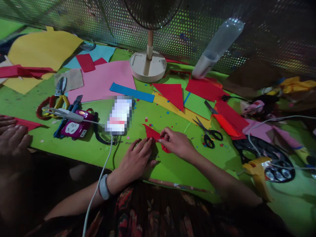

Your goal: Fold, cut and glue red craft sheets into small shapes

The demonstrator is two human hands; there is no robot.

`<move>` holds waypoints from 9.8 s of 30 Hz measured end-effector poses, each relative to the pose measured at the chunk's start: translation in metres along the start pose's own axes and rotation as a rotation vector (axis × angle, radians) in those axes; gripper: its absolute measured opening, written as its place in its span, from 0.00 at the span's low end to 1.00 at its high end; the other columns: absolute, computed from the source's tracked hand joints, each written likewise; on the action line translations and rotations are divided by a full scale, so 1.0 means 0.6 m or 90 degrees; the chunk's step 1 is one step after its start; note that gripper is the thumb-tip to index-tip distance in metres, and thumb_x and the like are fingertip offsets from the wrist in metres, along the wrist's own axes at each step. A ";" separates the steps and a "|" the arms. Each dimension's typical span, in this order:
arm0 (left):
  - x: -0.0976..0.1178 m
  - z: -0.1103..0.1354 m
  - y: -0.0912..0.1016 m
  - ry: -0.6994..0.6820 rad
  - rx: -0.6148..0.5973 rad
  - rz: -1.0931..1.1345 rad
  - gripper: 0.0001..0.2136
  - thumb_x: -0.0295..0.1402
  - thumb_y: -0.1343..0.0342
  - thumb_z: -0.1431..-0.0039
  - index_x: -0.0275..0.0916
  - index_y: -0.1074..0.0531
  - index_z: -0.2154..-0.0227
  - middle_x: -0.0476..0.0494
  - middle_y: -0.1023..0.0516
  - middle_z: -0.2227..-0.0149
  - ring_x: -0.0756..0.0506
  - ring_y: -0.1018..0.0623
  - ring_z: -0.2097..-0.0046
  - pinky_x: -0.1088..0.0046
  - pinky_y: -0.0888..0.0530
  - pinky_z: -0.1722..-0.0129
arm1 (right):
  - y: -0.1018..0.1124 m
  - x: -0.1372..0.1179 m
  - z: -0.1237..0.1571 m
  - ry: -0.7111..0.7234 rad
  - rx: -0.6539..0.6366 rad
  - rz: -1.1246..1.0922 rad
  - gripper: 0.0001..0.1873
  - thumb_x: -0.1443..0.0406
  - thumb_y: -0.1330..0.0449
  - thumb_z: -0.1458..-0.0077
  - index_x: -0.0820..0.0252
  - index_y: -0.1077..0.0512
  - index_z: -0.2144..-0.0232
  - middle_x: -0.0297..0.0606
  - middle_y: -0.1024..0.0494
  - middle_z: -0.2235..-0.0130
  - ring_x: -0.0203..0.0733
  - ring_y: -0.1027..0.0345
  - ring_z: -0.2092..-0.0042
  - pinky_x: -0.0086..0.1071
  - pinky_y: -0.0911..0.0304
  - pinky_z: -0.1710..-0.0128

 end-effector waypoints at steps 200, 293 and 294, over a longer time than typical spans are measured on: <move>-0.081 -0.123 -0.051 0.448 0.126 1.448 0.09 0.29 0.35 0.49 0.34 0.22 0.64 0.41 0.17 0.64 0.46 0.19 0.61 0.74 0.24 0.61 | 0.080 -0.011 0.031 0.443 0.322 -0.251 0.12 0.65 0.37 0.45 0.40 0.22 0.60 0.32 0.30 0.42 0.45 0.45 0.37 0.50 0.44 0.40; -0.083 -0.110 -0.072 0.505 0.188 1.270 0.11 0.34 0.29 0.59 0.35 0.22 0.73 0.47 0.19 0.71 0.52 0.23 0.70 0.79 0.27 0.67 | 0.026 0.030 -0.016 0.149 0.202 -0.654 0.09 0.59 0.35 0.53 0.58 0.28 0.76 0.35 0.24 0.67 0.39 0.31 0.62 0.35 0.36 0.56; -0.083 -0.110 -0.072 0.511 0.188 1.268 0.11 0.34 0.28 0.60 0.35 0.22 0.73 0.47 0.19 0.72 0.52 0.23 0.70 0.79 0.27 0.67 | 0.026 0.030 -0.015 0.147 0.204 -0.646 0.09 0.59 0.35 0.53 0.58 0.28 0.76 0.35 0.24 0.67 0.39 0.31 0.62 0.35 0.36 0.56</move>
Point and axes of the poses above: each hand's wrist, its own z-axis away from the middle knuckle, its own y-axis out of the back of the hand, x = y × z, the point moved 8 cm from there along -z, towards the middle knuckle
